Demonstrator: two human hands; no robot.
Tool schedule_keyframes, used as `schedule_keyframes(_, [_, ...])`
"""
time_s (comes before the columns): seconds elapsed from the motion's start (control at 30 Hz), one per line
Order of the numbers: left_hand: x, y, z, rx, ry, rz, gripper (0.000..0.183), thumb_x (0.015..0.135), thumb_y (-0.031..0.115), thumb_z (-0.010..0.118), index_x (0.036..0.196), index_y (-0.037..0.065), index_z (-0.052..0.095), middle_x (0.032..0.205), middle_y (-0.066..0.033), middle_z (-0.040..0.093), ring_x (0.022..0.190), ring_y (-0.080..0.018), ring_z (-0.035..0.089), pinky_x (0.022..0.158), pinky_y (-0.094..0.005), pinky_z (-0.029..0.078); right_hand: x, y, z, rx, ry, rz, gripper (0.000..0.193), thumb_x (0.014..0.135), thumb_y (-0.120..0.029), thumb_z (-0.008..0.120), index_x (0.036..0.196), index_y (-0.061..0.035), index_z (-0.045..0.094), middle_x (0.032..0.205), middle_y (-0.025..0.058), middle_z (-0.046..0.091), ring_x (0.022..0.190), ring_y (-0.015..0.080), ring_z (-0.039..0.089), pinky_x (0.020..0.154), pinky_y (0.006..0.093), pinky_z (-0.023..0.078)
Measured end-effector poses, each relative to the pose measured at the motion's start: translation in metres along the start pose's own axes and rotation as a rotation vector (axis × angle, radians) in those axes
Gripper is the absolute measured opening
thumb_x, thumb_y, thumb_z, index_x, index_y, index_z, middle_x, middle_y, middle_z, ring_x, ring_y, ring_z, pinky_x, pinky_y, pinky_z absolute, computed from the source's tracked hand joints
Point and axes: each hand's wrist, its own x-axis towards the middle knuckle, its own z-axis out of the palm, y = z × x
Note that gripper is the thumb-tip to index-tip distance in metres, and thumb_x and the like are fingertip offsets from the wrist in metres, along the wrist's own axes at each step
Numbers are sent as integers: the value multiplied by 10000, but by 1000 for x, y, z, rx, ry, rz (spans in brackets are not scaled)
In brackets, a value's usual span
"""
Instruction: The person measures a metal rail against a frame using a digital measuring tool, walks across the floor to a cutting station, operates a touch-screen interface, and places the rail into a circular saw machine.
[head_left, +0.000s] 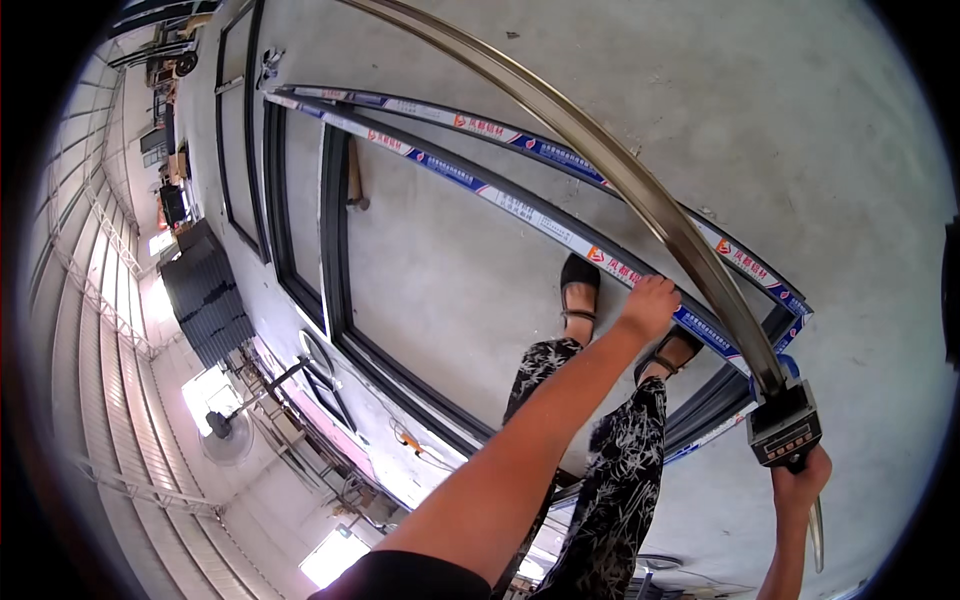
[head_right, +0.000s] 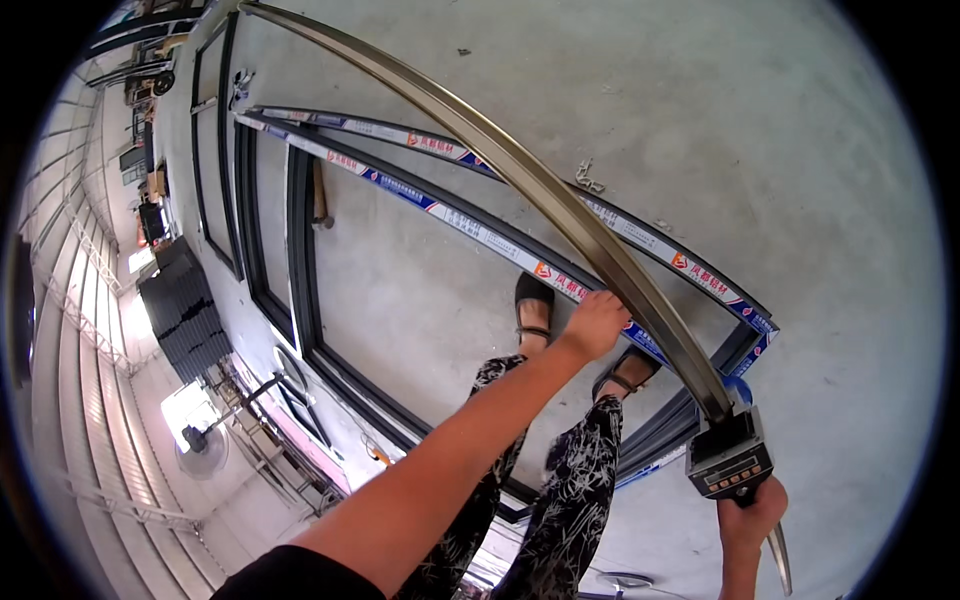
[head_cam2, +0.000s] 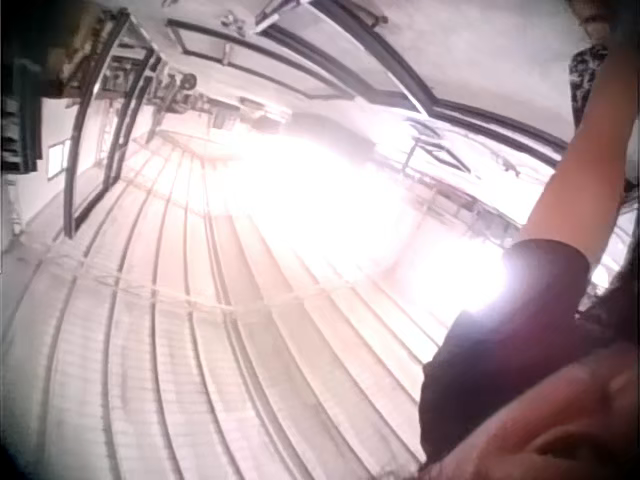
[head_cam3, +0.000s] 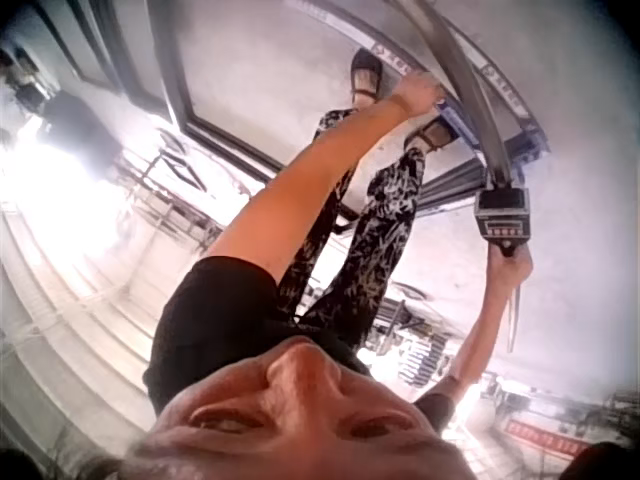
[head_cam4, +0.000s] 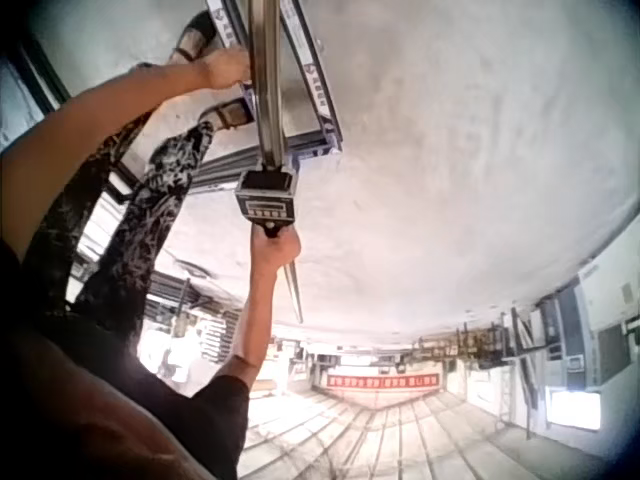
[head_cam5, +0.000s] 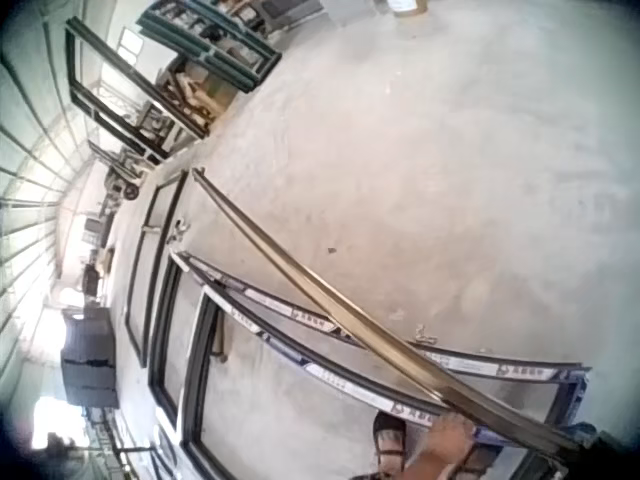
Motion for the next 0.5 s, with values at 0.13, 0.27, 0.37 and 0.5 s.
schedule_keyframes(0.13, [-23,-70,4,273,-135,-181,168,729,126,500,813,87,640,877,-102,597,884,-272,544,764,-387,447,-28,9,13,39,-63,35,152,524,-53,632,586,-29,494,480,88,433,409,220,374,422,291,313])
schedule_keyframes(0.27, [-6,-103,-83,217,-169,-268,213,769,233,502,926,100,562,906,-103,555,968,-272,524,835,-382,427,-56,17,4,72,-156,109,169,514,-78,627,584,-27,482,475,95,423,395,243,371,408,301,300])
schedule_keyframes(0.37, [-22,-163,-85,246,9,-2,234,706,272,549,854,90,542,846,-109,503,862,-302,505,771,-400,417,-70,17,16,21,-176,94,204,510,-105,640,575,-33,461,477,111,417,412,309,405,405,331,297])
schedule_keyframes(0.5, [-28,-131,-72,172,116,-14,225,694,259,548,849,96,544,820,-89,486,839,-276,502,746,-388,421,-74,15,13,-96,-200,15,108,508,-27,568,574,-24,482,469,66,432,414,156,369,425,269,300])
